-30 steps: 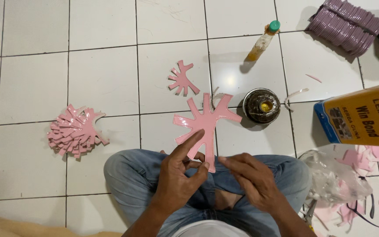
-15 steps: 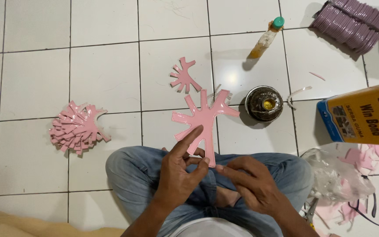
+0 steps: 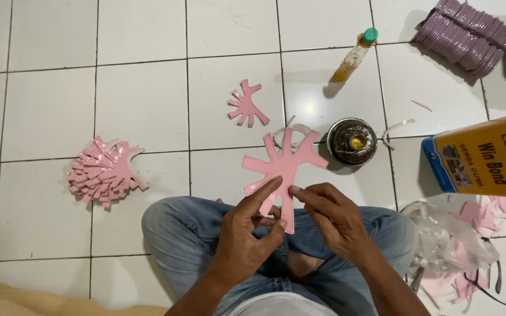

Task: The person sits on the floor and glues white decorative trim onto pink foam shoe upper pieces, pressing the trim along the curved edge of each piece. Finished pieces are placed onto a growing stack on the floor, and the person works through the pieces one at a time.

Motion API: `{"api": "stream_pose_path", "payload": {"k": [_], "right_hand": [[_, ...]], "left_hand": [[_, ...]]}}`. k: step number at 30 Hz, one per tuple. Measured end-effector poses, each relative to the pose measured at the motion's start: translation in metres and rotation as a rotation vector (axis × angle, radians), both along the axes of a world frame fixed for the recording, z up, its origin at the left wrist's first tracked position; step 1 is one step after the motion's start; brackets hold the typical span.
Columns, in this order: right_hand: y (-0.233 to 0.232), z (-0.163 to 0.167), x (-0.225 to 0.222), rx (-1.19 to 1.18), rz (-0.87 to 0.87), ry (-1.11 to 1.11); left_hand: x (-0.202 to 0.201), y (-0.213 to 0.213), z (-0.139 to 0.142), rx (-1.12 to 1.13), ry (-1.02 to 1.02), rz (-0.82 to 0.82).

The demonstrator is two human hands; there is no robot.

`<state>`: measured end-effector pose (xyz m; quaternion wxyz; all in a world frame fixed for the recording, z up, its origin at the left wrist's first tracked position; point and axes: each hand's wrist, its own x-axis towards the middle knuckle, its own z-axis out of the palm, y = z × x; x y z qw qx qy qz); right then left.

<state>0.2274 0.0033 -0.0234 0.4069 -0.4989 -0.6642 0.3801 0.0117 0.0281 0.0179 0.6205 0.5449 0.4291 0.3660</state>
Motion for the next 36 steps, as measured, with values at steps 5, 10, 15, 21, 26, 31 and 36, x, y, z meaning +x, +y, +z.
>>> {"api": "stream_pose_path", "payload": {"k": [5,10,15,21,26,31,36], "right_hand": [[-0.009,0.005,-0.003,0.189,0.056,-0.18],[-0.013,0.011,-0.005,0.377,0.098,-0.279],[-0.026,0.008,-0.011,0.378,0.123,-0.276],[-0.038,-0.011,-0.012,0.022,-0.18,0.062],[-0.036,-0.031,-0.024,-0.248,-0.235,0.576],[-0.031,-0.041,-0.041,-0.394,-0.277,0.877],[-0.025,-0.034,-0.066,-0.483,-0.269,1.121]], "left_hand": [[-0.001,0.001,-0.003,0.021,-0.01,0.027],[-0.002,0.0,-0.009,-0.057,-0.072,0.051],[-0.002,0.002,-0.012,-0.029,-0.105,0.113],[-0.003,-0.004,-0.016,0.105,0.044,0.138],[0.002,-0.013,-0.024,0.159,0.076,0.17],[-0.007,-0.02,-0.033,0.321,0.131,0.102],[0.004,-0.032,-0.048,0.275,0.185,-0.002]]}}
